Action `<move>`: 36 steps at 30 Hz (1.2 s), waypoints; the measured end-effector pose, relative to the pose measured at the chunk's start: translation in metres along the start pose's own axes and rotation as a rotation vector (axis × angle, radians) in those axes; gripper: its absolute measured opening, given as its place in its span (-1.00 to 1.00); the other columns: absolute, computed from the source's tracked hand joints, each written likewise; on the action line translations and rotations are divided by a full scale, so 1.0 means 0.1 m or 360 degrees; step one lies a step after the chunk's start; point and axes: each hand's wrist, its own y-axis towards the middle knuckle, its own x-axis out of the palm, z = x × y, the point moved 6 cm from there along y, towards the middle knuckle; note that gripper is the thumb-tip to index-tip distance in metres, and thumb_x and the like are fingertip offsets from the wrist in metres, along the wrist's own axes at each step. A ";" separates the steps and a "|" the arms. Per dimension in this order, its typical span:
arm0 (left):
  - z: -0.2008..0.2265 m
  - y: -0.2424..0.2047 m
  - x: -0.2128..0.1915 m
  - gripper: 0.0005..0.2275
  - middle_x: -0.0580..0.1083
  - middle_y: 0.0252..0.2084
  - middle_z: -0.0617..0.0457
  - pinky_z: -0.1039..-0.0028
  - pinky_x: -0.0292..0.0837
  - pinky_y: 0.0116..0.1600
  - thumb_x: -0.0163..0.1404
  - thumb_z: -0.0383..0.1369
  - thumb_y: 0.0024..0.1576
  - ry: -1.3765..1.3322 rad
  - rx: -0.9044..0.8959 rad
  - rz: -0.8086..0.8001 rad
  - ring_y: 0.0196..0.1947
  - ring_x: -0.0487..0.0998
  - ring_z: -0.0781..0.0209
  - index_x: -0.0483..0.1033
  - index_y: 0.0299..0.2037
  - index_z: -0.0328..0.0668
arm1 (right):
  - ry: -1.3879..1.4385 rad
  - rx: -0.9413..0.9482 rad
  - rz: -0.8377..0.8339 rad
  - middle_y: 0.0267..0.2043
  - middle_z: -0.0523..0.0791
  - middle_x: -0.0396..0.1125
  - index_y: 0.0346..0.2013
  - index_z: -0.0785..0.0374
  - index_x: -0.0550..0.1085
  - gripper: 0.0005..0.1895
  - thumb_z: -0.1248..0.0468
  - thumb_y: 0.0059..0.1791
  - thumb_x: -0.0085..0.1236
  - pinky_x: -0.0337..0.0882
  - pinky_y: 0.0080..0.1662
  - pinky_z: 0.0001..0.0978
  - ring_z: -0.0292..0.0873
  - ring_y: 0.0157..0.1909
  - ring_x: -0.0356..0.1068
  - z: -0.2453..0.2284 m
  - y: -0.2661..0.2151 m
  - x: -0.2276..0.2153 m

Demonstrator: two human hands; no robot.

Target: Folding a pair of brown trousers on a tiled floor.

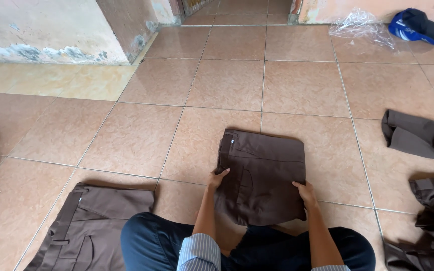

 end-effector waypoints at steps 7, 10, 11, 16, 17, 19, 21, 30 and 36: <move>0.55 -0.45 0.09 -0.52 0.59 -0.03 -0.27 0.07 0.50 0.09 0.29 -0.06 0.07 -0.0293 0.0232 -0.0059 0.04 0.59 -0.24 0.62 0.13 -0.10 | 0.0262 -0.0126 0.0245 0.34 0.31 0.21 0.39 0.44 0.29 -0.25 0.11 0.00 0.22 0.24 0.26 0.14 0.30 0.37 0.18 -0.91 -1.36 -0.33; 0.73 -0.47 0.08 -0.55 0.58 -0.01 -0.28 0.09 0.49 0.10 0.23 -0.04 0.10 -0.0187 0.0309 -0.0112 0.07 0.58 -0.23 0.61 0.16 0.01 | 0.0378 -0.0207 0.0312 0.28 0.32 0.25 0.34 0.40 0.36 -0.35 0.13 0.03 0.22 0.28 0.21 0.11 0.32 0.33 0.21 -1.05 -1.62 -0.37; 0.76 -0.44 0.06 -0.54 0.57 0.03 -0.29 0.08 0.48 0.13 0.22 -0.02 0.11 -0.0166 0.0323 -0.0151 0.10 0.56 -0.24 0.60 0.18 0.01 | 0.0378 -0.0203 0.0348 0.28 0.30 0.26 0.32 0.35 0.38 -0.37 0.11 0.02 0.21 0.27 0.22 0.09 0.29 0.34 0.21 -1.10 -1.69 -0.38; 1.24 -0.88 -0.51 -0.50 0.51 0.14 -0.30 0.05 0.43 0.21 0.17 0.02 0.14 -0.0100 0.0310 -0.0199 0.21 0.49 -0.26 0.54 0.25 0.10 | 0.0498 -0.0252 0.0455 0.17 0.22 0.35 0.23 0.23 0.47 -0.40 0.08 -0.06 0.34 0.32 0.15 0.07 0.25 0.25 0.31 -1.24 -1.66 -0.22; 1.40 -1.02 -0.68 -0.53 0.51 0.14 -0.31 0.05 0.42 0.22 0.15 -0.03 0.16 -0.0144 0.0327 -0.0214 0.22 0.48 -0.28 0.55 0.24 0.03 | 0.0469 -0.0255 0.0472 0.18 0.17 0.35 0.23 0.18 0.46 -0.39 0.04 -0.06 0.35 0.31 0.16 0.05 0.19 0.27 0.30 -1.27 -1.60 -0.17; 1.57 -1.30 -1.11 -0.56 0.51 0.14 -0.32 0.06 0.41 0.23 0.14 -0.08 0.18 -0.0197 0.0297 -0.0180 0.22 0.48 -0.29 0.56 0.22 -0.04 | 0.0409 -0.0243 0.0429 0.19 0.13 0.35 0.23 0.13 0.46 -0.38 -0.01 -0.06 0.35 0.31 0.17 0.03 0.13 0.29 0.30 -1.31 -1.54 0.03; 1.74 -1.58 -1.57 -0.57 0.53 0.11 -0.29 0.07 0.41 0.22 0.13 -0.05 0.16 -0.0207 0.0351 -0.0059 0.20 0.51 -0.21 0.58 0.19 0.00 | 0.0417 -0.0430 0.0461 0.15 0.10 0.37 0.20 0.11 0.49 -0.43 0.01 -0.05 0.36 0.31 0.14 -0.07 0.08 0.24 0.33 -1.42 -1.55 0.20; 1.79 -1.77 -3.82 -0.77 0.53 -0.28 -0.11 0.35 0.46 -0.15 0.12 -0.19 0.15 -0.0256 0.0650 0.0280 -0.21 0.52 0.09 0.68 -0.12 -0.10 | 0.0777 -0.0917 0.0015 -0.15 -0.18 0.49 0.03 -0.08 0.61 -0.64 0.22 -0.06 0.37 0.44 -0.14 -0.49 -0.33 -0.17 0.43 -2.96 -2.94 1.82; 1.56 -2.64 -5.29 -0.63 0.54 -0.22 -0.13 0.28 0.45 -0.05 0.19 -0.02 0.10 -0.0051 0.0417 0.0607 -0.13 0.58 0.02 0.63 -0.02 -0.04 | 0.0828 -0.0948 -0.0225 -0.23 -0.23 0.48 0.00 -0.07 0.63 -0.69 0.20 -0.05 0.36 0.40 -0.21 -0.53 -0.37 -0.25 0.35 -3.37 -4.01 2.99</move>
